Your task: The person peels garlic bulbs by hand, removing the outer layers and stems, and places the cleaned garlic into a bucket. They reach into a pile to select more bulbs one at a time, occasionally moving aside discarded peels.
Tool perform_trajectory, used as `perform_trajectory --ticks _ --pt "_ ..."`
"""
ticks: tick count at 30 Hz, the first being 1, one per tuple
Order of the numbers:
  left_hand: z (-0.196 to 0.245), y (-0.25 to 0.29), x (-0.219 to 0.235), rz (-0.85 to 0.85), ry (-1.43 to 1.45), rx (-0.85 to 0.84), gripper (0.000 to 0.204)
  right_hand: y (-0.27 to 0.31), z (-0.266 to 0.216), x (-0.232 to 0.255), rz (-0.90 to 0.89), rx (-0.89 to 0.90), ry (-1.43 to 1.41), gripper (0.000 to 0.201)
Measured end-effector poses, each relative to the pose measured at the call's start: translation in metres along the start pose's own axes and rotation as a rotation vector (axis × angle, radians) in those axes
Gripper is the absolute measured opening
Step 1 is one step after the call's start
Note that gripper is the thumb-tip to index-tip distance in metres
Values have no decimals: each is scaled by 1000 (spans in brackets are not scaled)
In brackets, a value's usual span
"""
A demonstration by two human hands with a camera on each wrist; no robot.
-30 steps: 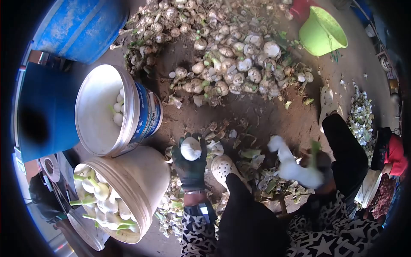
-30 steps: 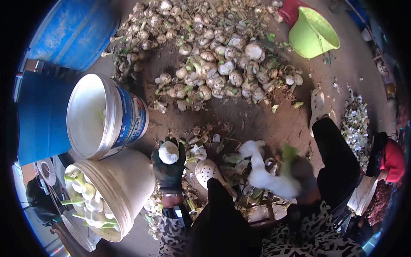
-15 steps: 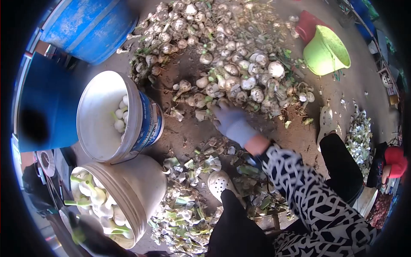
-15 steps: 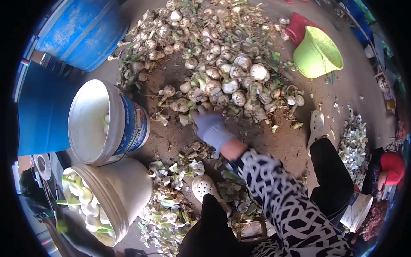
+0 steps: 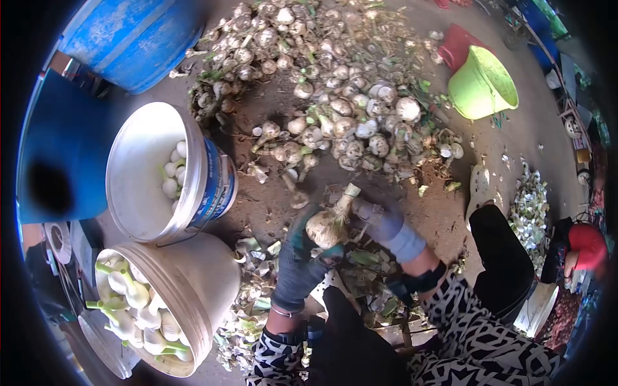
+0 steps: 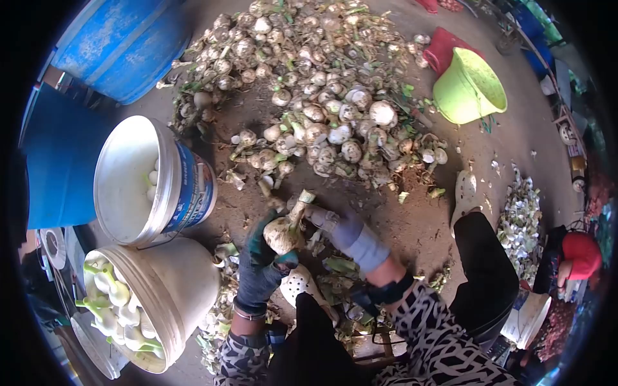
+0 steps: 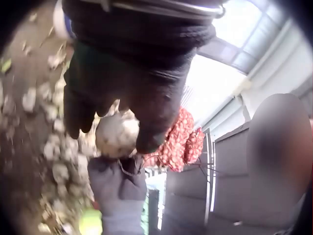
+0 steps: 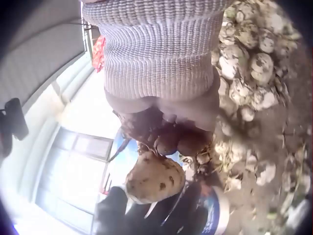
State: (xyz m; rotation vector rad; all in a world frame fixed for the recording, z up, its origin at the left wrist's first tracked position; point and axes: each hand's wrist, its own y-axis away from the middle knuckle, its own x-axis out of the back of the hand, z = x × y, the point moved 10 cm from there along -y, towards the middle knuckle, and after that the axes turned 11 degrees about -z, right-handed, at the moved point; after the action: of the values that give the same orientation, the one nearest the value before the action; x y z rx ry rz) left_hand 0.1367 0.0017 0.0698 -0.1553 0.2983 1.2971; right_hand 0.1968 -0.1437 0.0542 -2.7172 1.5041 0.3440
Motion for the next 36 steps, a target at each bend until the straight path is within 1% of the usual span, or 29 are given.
perform_trajectory --ticks 1,3,5,6,9,12,13,14,15,17,18,19,20,21,22,23,24,25,26,27,28,29,30,31,32,33,34,35,36 --pt "2 0 -2 -9 6 -1 88 10 7 4 43 -1 62 24" --pt "44 6 -8 52 -756 -254 82 24 12 -1 86 3 123 23" --pt "53 10 -14 75 -835 -246 77 30 14 -13 223 -34 388 23" --pt "56 12 -20 61 -954 -247 76 29 -7 -24 300 -175 191 23" --pt "63 17 -23 71 -1063 -256 74 28 6 -34 225 -267 -38 23" --pt "58 21 -14 87 -989 -223 73 29 13 -40 97 -341 -50 20" --pt "31 24 4 99 -622 -96 70 31 16 -38 94 -347 -52 20" --pt "3 25 15 108 -254 28 69 27 -1 -36 53 -202 167 19" --pt "-4 26 21 110 -253 33 69 26 -19 -38 10 -54 384 18" --pt "-33 29 28 69 72 199 63 29 -22 -33 -52 -98 405 16" --pt "-43 30 11 17 575 289 71 31 -7 -44 -214 -233 257 17" --pt "-64 33 8 106 895 358 62 38 6 -58 -375 -370 105 18" --pt "-58 28 25 -70 93 326 58 36 1 -77 -495 -332 -115 22" --pt "-49 26 26 -242 -707 263 55 52 26 -87 -571 -550 -276 20" --pt "-46 23 26 -216 -705 161 46 53 33 -92 -534 -503 -484 20" --pt "-51 23 27 -217 -707 165 46 52 40 -96 -490 -445 -686 21" --pt "-58 25 48 -36 -602 260 46 51 50 -101 -490 -443 -689 21" --pt "-65 31 68 146 -494 351 48 45 63 -96 -370 -423 -717 23" --pt "-62 37 67 144 -499 353 48 40 74 -87 -248 -402 -743 25" --pt "-58 47 58 104 -280 317 52 38 80 -82 -244 -396 -749 25" --pt "-50 53 49 62 -62 282 57 40 86 -82 -326 -448 -740 35" --pt "-11 51 17 7 -156 301 52 46 96 -86 -407 -502 -731 45" --pt "-15 52 9 -29 -146 360 49 52 112 -93 -452 -525 -779 44" --pt "-20 52 4 -63 -140 413 46 52 104 -98 -453 -521 -787 44" --pt "-36 58 10 70 243 329 40 46 86 -99 -405 -488 -727 31" --pt "-22 55 1 81 234 448 37 43 70 -96 -348 -454 -669 26" --pt "-34 61 8 88 330 377 34 55 64 -96 -406 -566 -802 30" --pt "-35 60 11 98 427 304 32 60 55 -95 -396 -564 -806 30" --pt "-33 58 13 73 522 251 31 64 58 -77 -131 -592 -881 31"
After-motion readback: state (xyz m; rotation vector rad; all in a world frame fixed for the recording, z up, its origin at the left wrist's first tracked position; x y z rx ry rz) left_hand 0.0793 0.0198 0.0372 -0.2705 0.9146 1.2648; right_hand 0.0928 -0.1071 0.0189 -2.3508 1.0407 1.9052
